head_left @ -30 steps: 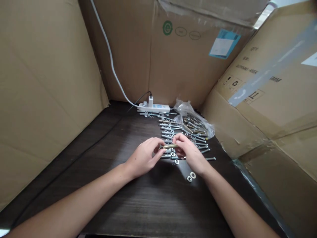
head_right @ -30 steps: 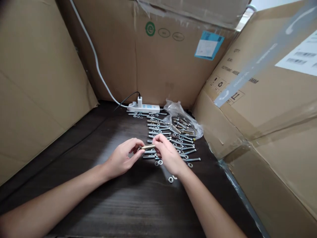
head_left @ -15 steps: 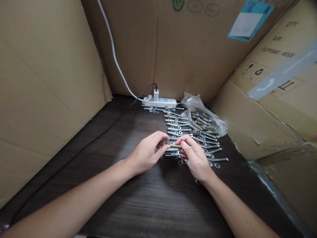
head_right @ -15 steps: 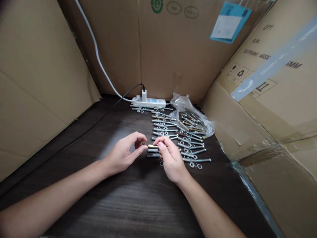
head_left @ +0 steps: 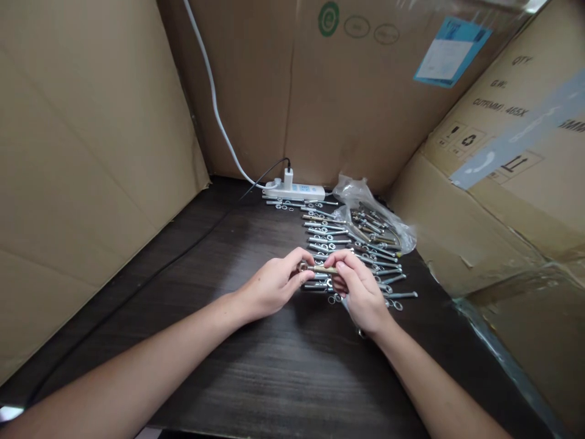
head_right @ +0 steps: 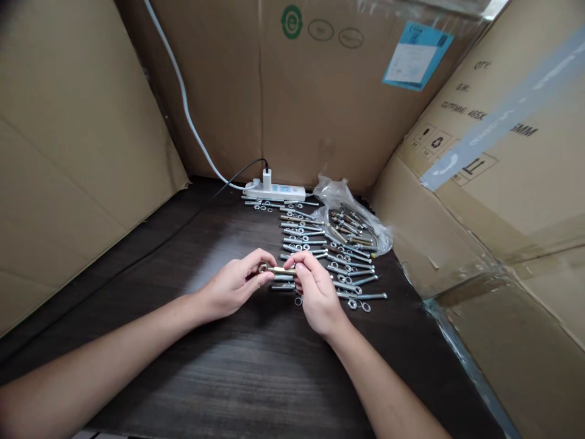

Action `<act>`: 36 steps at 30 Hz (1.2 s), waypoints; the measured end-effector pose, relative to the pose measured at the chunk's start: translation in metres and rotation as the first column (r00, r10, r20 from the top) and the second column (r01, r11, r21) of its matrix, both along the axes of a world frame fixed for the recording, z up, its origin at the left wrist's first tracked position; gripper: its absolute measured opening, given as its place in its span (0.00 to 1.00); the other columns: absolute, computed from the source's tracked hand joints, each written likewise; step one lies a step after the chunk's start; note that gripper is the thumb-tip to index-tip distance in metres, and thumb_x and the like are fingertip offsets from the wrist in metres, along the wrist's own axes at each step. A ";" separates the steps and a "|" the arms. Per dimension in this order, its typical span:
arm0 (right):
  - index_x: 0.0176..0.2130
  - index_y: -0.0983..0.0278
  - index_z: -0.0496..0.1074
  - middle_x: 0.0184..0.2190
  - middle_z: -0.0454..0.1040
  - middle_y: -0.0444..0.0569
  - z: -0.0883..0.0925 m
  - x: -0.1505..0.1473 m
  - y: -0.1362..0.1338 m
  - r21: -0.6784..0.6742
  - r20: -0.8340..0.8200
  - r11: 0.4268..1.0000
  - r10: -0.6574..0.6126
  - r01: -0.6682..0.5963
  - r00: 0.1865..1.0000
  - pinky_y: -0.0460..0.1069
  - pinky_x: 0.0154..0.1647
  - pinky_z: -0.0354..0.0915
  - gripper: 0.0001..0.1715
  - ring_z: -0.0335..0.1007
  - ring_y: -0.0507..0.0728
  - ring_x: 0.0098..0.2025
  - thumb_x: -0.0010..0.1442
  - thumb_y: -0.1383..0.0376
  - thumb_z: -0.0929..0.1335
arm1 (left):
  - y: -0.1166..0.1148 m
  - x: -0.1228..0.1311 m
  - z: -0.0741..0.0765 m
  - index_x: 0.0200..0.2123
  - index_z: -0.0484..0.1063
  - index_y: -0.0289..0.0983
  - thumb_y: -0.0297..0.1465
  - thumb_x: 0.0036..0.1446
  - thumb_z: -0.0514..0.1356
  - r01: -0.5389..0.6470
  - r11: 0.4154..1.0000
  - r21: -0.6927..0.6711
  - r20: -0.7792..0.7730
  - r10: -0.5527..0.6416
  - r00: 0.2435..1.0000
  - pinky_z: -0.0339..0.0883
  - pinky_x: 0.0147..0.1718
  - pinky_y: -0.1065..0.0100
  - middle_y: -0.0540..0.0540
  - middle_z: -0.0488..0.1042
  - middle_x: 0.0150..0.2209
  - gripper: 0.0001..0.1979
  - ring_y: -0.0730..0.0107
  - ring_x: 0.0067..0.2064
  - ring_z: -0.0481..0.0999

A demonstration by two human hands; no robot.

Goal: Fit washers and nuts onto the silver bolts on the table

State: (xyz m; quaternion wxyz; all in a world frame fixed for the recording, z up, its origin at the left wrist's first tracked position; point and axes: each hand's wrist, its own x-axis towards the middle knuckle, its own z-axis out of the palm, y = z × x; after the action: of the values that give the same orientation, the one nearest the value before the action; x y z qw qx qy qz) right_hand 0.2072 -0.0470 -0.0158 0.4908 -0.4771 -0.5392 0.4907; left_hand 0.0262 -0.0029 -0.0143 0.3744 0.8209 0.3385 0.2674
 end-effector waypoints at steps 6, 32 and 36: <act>0.35 0.60 0.64 0.20 0.50 0.39 0.000 -0.001 0.000 0.013 0.046 1.000 0.005 -0.005 0.999 0.45 0.20 0.44 0.12 0.45 0.49 0.19 0.63 0.56 0.59 | -0.003 -0.001 0.001 0.44 0.61 0.40 0.32 0.64 0.47 0.031 0.999 -0.006 -0.032 -0.031 0.999 0.61 0.32 0.70 0.52 0.69 0.33 0.08 0.73 0.31 0.68; 0.38 0.61 0.66 0.28 0.64 0.44 -0.005 -0.001 -0.001 0.208 0.309 0.978 -0.057 -0.010 0.949 0.47 0.26 0.54 0.13 0.57 0.52 0.26 0.66 0.62 0.56 | -0.008 0.002 0.005 0.42 0.60 0.38 0.34 0.65 0.42 0.036 0.999 -0.032 -0.116 -0.040 0.993 0.60 0.34 0.66 0.50 0.67 0.31 0.10 0.68 0.32 0.68; 0.38 0.62 0.66 0.26 0.64 0.43 -0.003 -0.001 -0.001 0.200 0.318 0.978 -0.014 -0.052 0.948 0.46 0.27 0.55 0.11 0.56 0.51 0.25 0.65 0.61 0.58 | -0.009 0.002 0.007 0.45 0.62 0.38 0.32 0.64 0.44 0.053 0.997 -0.060 -0.081 -0.058 0.995 0.63 0.39 0.65 0.47 0.72 0.38 0.11 0.66 0.37 0.71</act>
State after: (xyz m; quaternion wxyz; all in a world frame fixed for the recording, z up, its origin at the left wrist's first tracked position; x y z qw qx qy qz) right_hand 0.2059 -0.0481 -0.0189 0.4395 -0.4911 -0.6636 0.3539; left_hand 0.0278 -0.0116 -0.0076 0.3909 0.8291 0.3383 0.2129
